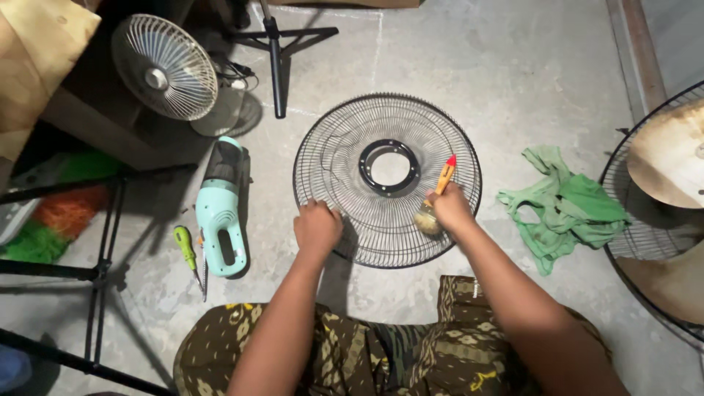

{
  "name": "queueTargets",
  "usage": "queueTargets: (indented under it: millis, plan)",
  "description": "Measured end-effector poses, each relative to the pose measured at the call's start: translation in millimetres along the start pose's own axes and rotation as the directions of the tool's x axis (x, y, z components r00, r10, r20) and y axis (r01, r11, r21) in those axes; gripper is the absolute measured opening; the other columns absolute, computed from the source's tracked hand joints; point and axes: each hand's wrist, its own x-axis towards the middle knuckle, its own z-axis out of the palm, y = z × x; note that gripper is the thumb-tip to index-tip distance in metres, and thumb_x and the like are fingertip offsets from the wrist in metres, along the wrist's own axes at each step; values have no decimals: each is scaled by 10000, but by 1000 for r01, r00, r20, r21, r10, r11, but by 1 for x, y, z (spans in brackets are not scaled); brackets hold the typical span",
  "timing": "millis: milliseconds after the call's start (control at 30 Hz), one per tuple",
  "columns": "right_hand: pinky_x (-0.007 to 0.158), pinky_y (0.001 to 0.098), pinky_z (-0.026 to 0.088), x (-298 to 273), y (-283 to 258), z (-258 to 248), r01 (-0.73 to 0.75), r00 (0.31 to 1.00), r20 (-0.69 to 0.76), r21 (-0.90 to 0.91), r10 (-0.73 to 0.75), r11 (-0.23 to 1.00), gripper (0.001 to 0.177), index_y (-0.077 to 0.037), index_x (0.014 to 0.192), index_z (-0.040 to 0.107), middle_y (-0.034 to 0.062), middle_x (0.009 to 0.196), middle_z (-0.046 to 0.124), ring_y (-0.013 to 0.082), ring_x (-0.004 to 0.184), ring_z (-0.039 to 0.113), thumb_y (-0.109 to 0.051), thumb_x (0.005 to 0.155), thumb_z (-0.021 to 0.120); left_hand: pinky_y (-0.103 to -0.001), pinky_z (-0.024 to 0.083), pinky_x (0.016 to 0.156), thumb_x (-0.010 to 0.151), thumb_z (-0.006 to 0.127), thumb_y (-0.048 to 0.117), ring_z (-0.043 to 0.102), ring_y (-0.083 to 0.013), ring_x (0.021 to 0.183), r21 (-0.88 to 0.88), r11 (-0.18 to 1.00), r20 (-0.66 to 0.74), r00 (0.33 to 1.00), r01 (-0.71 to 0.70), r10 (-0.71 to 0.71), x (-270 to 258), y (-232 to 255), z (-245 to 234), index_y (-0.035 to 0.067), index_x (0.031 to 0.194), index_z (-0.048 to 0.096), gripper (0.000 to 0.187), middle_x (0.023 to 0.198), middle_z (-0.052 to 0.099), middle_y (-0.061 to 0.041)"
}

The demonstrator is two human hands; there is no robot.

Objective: The person sits on the floor and uses a brush to clean the metal fan cage, then wipes it with a green cloth. The person holds the cage steady with one hand while brushing and wiping with the other.

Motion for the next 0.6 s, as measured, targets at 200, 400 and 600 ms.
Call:
queueTargets:
  millis: [200, 400, 600]
  plan:
    - [970, 448, 496, -2, 11, 23, 145, 989, -37, -21, -146, 989, 459, 1, 1252, 615, 235, 1267, 663, 366, 1137, 653, -329, 946, 703, -496, 548, 842, 876, 668, 329, 656, -352, 1051, -32, 999, -60, 998, -23, 21, -7, -1, 5, 0, 967, 736, 349, 1080, 702, -176]
    - [972, 372, 519, 52, 40, 18, 394, 911, -85, 468, -403, 791, 531, -8, 1416, 537, 178, 1358, 625, 261, 1111, 651, -225, 954, 684, -505, 557, 846, 892, 657, 352, 689, -387, 968, -41, 996, 177, 980, -80, 86, -40, 30, 5, 6, 930, 749, 360, 1031, 710, -213]
    - [926, 335, 545, 36, 7, 5, 394, 901, -259, 155, -347, 906, 310, -48, 1234, 662, 131, 1146, 729, 226, 1018, 708, -194, 973, 743, -500, 544, 958, 918, 658, 429, 683, -388, 1101, -185, 978, 266, 954, -94, 142, -51, 47, -24, 42, 1024, 752, 413, 1131, 723, -211]
